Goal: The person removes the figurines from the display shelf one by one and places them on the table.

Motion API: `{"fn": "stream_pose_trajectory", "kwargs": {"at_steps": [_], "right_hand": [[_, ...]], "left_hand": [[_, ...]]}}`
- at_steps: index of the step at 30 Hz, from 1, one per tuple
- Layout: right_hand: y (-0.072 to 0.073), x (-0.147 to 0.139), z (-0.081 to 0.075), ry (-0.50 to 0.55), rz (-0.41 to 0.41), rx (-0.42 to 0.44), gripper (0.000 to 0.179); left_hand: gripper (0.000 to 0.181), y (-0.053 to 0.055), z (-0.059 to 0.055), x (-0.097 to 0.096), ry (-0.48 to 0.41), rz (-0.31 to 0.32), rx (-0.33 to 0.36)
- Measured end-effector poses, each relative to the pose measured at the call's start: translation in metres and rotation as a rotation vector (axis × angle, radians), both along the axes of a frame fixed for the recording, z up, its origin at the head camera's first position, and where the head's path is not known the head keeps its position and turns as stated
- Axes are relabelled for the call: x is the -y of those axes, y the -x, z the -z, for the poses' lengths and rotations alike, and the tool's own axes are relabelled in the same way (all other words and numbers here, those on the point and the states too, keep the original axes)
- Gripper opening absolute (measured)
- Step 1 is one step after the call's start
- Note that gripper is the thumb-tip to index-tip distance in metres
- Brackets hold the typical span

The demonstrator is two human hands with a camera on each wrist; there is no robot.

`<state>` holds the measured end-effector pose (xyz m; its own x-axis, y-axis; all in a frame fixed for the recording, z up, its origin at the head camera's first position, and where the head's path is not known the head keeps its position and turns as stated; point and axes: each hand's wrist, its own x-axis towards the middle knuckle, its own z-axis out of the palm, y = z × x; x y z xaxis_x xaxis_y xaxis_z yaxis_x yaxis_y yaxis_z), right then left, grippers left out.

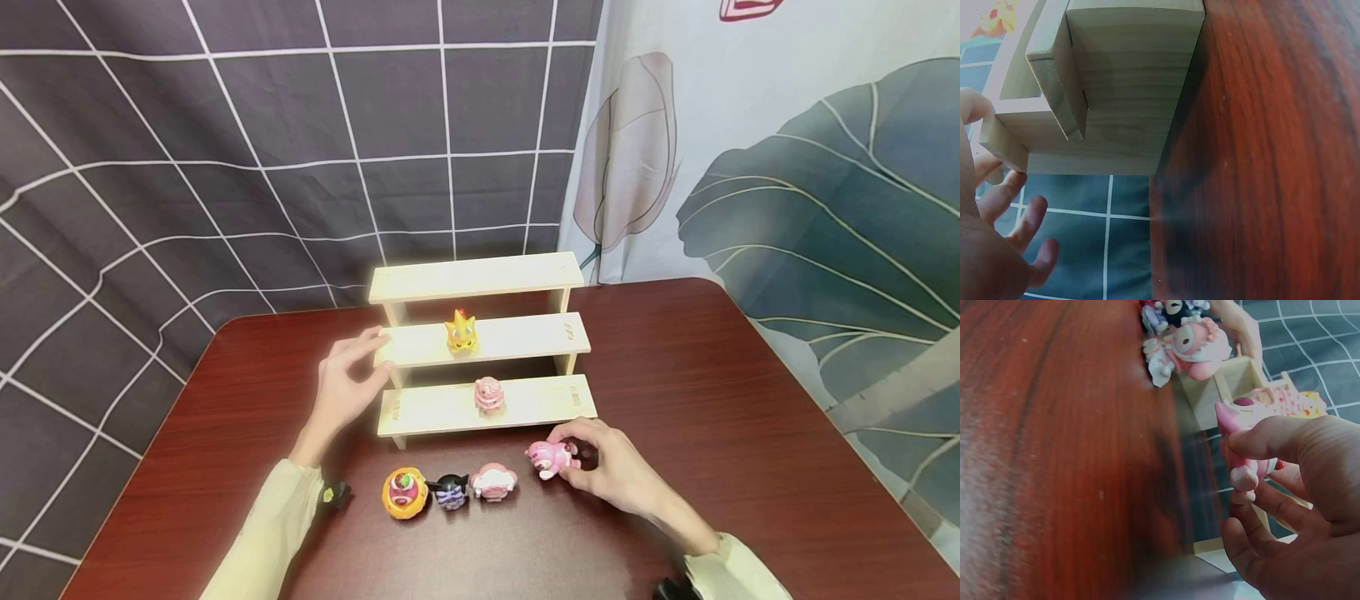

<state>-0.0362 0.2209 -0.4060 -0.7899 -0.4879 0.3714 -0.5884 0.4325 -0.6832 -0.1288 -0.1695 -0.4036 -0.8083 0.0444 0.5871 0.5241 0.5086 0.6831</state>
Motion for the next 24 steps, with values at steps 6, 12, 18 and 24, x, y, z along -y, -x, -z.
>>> {"fn": "stream_pose_trajectory", "kwargs": {"at_steps": [6,12,18,24], "right_hand": [[-0.001,0.0,0.008,-0.011,-0.02,-0.048,0.05],[-0.001,0.001,0.013,-0.046,-0.01,-0.098,0.05],[-0.003,0.004,0.015,-0.054,-0.006,-0.105,0.051],[-0.005,0.006,0.02,-0.063,0.004,-0.103,0.05]], "left_hand": [[0.038,0.0,-0.001,0.0,-0.004,0.005,0.002],[0.037,0.0,-0.001,0.0,-0.002,0.004,0.005],[0.038,0.0,-0.001,0.0,-0.001,0.003,0.0],[0.038,0.0,-0.001,0.0,0.002,0.001,0.001]]}}
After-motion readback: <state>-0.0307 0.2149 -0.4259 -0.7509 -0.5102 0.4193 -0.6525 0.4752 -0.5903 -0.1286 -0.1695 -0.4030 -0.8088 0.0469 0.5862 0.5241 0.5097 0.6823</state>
